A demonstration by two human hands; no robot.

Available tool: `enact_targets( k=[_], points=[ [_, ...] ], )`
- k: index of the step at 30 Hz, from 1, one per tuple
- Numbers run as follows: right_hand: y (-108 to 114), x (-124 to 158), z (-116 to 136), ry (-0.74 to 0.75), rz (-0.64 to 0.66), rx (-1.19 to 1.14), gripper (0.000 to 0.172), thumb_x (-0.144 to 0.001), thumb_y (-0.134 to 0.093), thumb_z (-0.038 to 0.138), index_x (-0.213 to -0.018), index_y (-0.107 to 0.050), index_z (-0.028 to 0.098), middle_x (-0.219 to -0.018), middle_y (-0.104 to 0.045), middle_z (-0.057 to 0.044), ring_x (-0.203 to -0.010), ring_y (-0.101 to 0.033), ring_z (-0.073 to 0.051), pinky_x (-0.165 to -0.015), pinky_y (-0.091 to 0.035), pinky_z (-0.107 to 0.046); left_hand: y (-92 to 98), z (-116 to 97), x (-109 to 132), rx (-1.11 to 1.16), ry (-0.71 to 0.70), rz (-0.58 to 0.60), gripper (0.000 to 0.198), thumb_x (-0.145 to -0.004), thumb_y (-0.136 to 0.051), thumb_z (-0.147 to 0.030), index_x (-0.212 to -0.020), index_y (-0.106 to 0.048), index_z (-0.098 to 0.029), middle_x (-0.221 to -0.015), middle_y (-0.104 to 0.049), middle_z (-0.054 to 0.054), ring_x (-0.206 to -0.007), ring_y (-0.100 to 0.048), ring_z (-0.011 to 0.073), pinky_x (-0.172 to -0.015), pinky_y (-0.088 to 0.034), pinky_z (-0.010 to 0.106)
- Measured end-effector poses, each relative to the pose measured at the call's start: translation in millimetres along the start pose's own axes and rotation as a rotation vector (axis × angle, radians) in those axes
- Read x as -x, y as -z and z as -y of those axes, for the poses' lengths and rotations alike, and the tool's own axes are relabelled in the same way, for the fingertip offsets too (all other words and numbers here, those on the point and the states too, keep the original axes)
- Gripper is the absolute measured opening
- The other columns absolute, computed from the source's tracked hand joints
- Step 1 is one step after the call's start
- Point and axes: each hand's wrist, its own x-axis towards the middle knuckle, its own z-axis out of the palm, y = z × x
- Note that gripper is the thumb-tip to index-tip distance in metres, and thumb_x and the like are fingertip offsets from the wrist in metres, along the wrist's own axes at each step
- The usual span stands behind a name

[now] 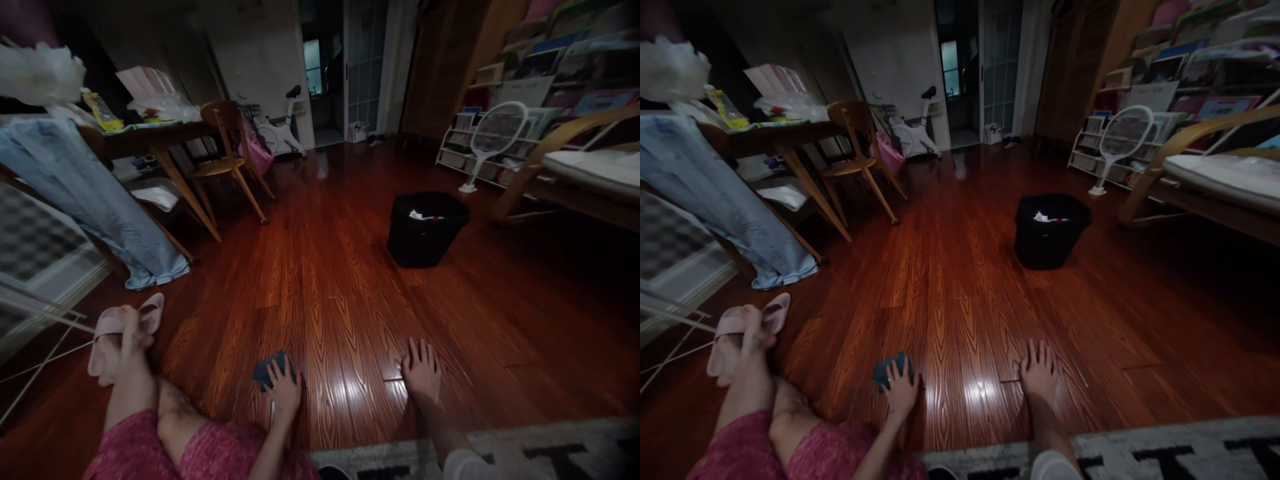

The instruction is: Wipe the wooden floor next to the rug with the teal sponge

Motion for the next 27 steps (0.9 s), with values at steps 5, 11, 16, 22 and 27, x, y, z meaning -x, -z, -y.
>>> enact_targets(
  k=[5,11,16,22,27],
  points=[
    [-2,-1,0,-0.014,0.012,0.004,0.061,-0.094,-0.027,0.032,-0.149,-0.046,0.015,-0.152,-0.047,-0.015,-0.144,-0.035,-0.029,-0.118,-0.023,-0.049,-19.3,-59,58,0.108,-0.761,0.260,0.065,-0.094,-0.050,-0.048,-0.155,-0.032,-0.036,-0.168,-0.012,0.006,-0.154,-0.007,0.0386,-0.119,-0.011,0.070],
    [-3,-1,-2,0.009,0.023,0.038,0.061,-0.093,-0.028,0.032,-0.149,-0.047,0.015,-0.153,-0.046,-0.015,-0.146,-0.032,-0.028,-0.118,-0.022,-0.047,-45.1,-97,106,0.185,-1.375,0.359,0.058,-0.096,-0.049,-0.053,-0.151,-0.037,-0.041,-0.168,-0.018,0.002,-0.154,-0.016,0.0320,-0.121,-0.019,0.064],
    [-5,0,-4,-0.004,0.038,0.053,0.060,-0.094,-0.030,0.032,-0.150,-0.046,0.017,-0.155,-0.044,-0.013,-0.147,-0.030,-0.027,-0.118,-0.023,-0.047,-32.9,-87,63,0.180,-1.156,0.280,0.053,-0.097,-0.047,-0.050,-0.150,-0.039,-0.043,-0.165,-0.027,0.001,-0.153,-0.022,0.0285,-0.121,-0.021,0.061],
    [-5,-1,-4,-0.007,0.058,0.048,0.061,-0.093,-0.032,0.033,-0.150,-0.045,0.016,-0.155,-0.044,-0.014,-0.146,-0.031,-0.028,-0.118,-0.022,-0.047,-5.6,-17,-17,0.100,-0.295,-0.028,0.051,-0.099,-0.038,-0.031,-0.149,-0.044,-0.036,-0.162,-0.034,0.004,-0.152,-0.024,0.0278,-0.119,-0.028,0.058],
    [-6,-1,-4,-0.006,0.056,0.043,0.061,-0.092,-0.031,0.032,-0.150,-0.045,0.017,-0.153,-0.047,-0.014,-0.144,-0.035,-0.029,-0.118,-0.021,-0.050,-7.0,36,-35,0.068,0.125,-0.100,0.053,-0.098,-0.036,-0.033,-0.151,-0.041,-0.033,-0.160,-0.038,0.009,-0.151,-0.026,0.0313,-0.112,-0.036,0.062]
  ],
)
